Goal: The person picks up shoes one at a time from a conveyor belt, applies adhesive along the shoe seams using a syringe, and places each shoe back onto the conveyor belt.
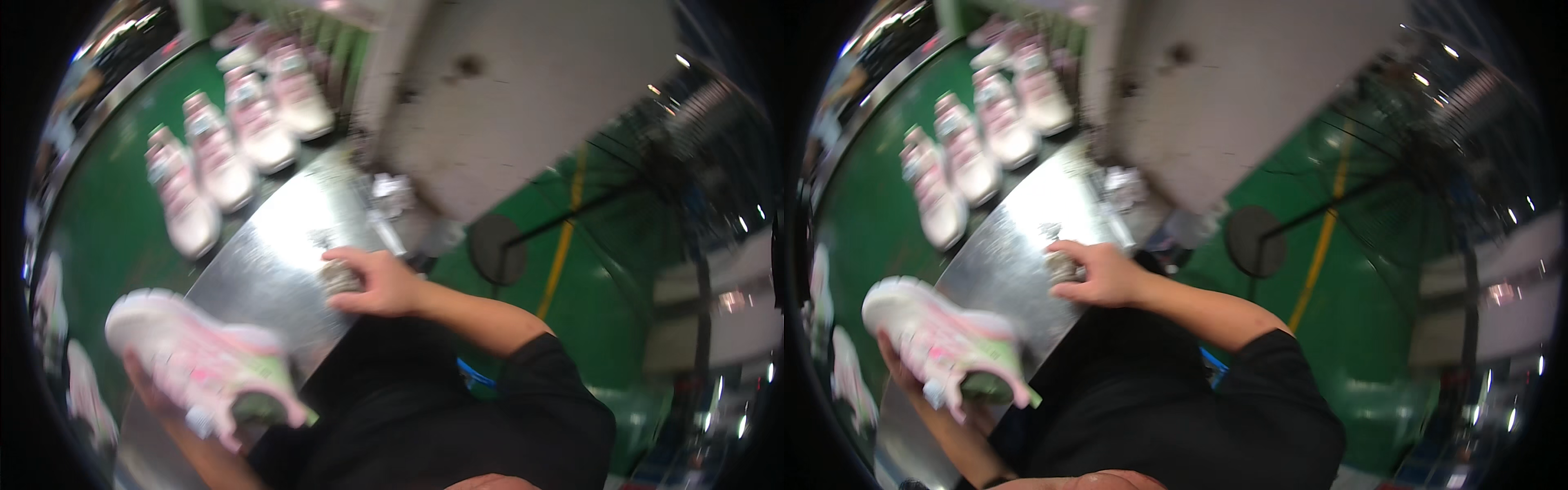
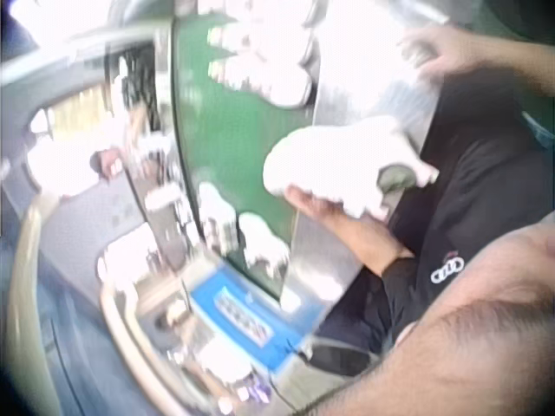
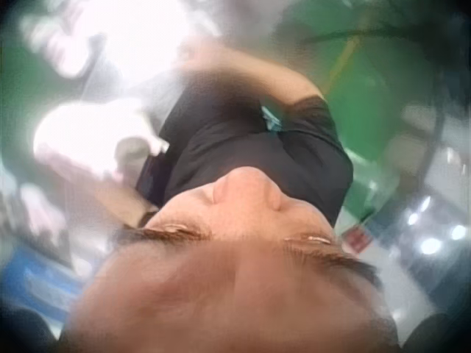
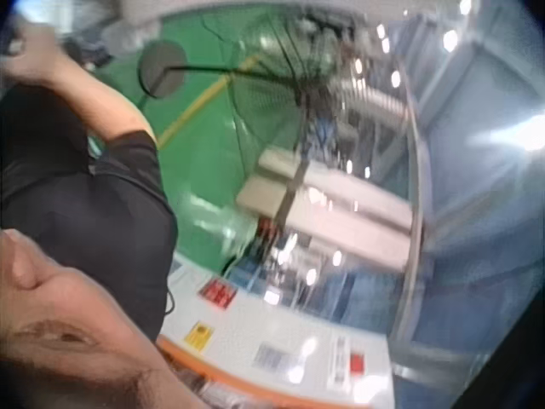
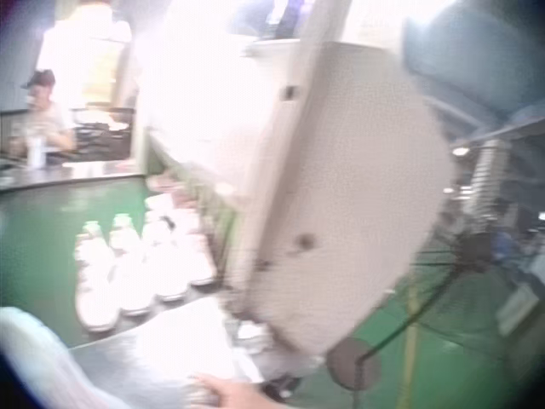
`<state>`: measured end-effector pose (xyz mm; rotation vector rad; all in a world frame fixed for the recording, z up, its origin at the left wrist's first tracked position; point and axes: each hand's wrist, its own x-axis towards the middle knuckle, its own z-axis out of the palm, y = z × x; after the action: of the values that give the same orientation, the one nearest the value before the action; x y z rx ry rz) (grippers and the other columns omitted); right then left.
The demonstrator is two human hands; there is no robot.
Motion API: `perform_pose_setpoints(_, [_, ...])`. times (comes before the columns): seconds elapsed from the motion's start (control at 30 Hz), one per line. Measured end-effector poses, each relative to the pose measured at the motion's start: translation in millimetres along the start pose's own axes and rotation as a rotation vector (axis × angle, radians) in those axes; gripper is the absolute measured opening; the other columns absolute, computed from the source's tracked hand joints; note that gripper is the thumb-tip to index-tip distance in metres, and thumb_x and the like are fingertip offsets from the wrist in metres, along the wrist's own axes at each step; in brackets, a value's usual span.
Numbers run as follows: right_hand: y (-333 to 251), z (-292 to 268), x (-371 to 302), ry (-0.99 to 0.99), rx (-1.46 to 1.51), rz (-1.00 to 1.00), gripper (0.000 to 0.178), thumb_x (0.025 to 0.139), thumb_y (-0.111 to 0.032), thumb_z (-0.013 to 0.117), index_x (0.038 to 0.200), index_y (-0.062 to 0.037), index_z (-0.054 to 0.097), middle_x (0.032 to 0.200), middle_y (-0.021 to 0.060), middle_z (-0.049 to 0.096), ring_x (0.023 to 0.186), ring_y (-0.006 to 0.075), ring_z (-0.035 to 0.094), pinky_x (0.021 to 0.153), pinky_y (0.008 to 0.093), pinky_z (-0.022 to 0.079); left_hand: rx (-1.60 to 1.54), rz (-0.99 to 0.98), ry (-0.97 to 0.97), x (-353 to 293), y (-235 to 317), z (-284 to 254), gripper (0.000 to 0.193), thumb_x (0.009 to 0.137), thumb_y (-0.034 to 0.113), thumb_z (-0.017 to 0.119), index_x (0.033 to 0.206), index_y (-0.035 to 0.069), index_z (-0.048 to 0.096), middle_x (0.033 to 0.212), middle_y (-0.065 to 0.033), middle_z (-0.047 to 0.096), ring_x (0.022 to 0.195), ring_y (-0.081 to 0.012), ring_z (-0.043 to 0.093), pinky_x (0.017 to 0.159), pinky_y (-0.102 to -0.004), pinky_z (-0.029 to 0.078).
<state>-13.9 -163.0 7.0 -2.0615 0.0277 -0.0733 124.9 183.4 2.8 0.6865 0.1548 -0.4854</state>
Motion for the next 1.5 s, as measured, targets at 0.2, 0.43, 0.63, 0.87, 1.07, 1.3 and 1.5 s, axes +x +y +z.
perform_pose_setpoints(0.2, [-11.8,-9.6,-16.2,-0.058,-0.05,-0.108,0.046,0.072,-0.029,0.074,0.109,-0.007,0.059,0.079,0.0102,0.064,0.063,0.0174,0.061,0.06,0.029,0.048,0.08,-0.166,-0.381,1.7,-12.3,12.6,0.064,0.089,0.052,0.046,0.135,0.009,0.04,0.136,-0.0122,0.044,0.124,-0.0308,0.042,0.104,-0.0499,0.034])
perform_pose_setpoints(0.43, [-38.4,-9.4,-12.5,-0.233,0.308,-0.06,0.052,0.073,-0.021,0.076,0.116,-0.0053,0.053,0.097,0.0048,0.059,0.077,0.0092,0.053,0.066,0.0243,0.045,0.016,-0.081,-0.354,-8.3,-24.7,20.8,0.064,0.088,0.05,0.048,0.135,0.008,0.04,0.135,-0.0127,0.045,0.123,-0.0304,0.044,0.104,-0.0485,0.035])
perform_pose_setpoints(0.63, [-76.0,19.1,33.4,-0.406,0.562,-0.051,0.067,0.066,-0.022,0.085,0.121,-0.0037,0.051,0.109,0.005,0.056,0.097,0.0115,0.054,0.083,0.0281,0.045,0.03,0.076,-0.266,-5.3,-13.7,13.3,0.061,0.085,0.039,0.052,0.135,0.004,0.039,0.13,-0.0172,0.048,0.119,-0.0324,0.048,0.101,-0.0486,0.039])
perform_pose_setpoints(0.87, [-83.0,-4.2,8.7,-0.319,0.862,-0.284,0.081,0.056,-0.03,0.09,0.116,0.0087,0.051,0.095,0.0158,0.063,0.087,0.0214,0.064,0.077,0.0302,0.05,0.337,0.335,-0.307,7.0,-30.5,29.1,0.065,0.077,0.022,0.067,0.131,-0.001,0.039,0.123,-0.0208,0.052,0.111,-0.0324,0.056,0.093,-0.046,0.048])
perform_pose_setpoints(1.07, [-78.2,14.1,29.4,-0.263,0.859,-0.186,0.08,0.059,-0.041,0.086,0.111,0.0059,0.05,0.088,0.0125,0.059,0.081,0.0245,0.064,0.07,0.0313,0.052,0.131,0.28,-0.175,24.4,-33.9,23.8,0.048,0.078,0.009,0.064,0.122,0.003,0.045,0.111,-0.0103,0.056,0.102,-0.0192,0.056,0.092,-0.0341,0.046])
perform_pose_setpoints(1.3, [-70.3,4.5,38.9,-0.456,1.002,-0.286,0.076,0.063,-0.046,0.082,0.111,0.0034,0.05,0.081,0.0151,0.06,0.074,0.0245,0.063,0.062,0.028,0.048,0.134,0.273,-0.255,13.8,-40.0,26.9,0.056,0.074,0.01,0.07,0.124,0.005,0.044,0.112,-0.0086,0.055,0.104,-0.0188,0.055,0.091,-0.033,0.045])
perform_pose_setpoints(1.5, [-96.6,14.4,38.8,-0.413,1.069,-0.311,0.063,0.073,-0.051,0.074,0.105,-0.0011,0.052,0.083,0.0162,0.062,0.067,0.0222,0.059,0.073,0.0365,0.043,0.224,0.303,-0.494,5.9,-38.0,22.0,0.071,0.066,0.003,0.077,0.127,0.01,0.041,0.111,-0.0053,0.054,0.105,-0.0164,0.052,0.09,-0.032,0.043])
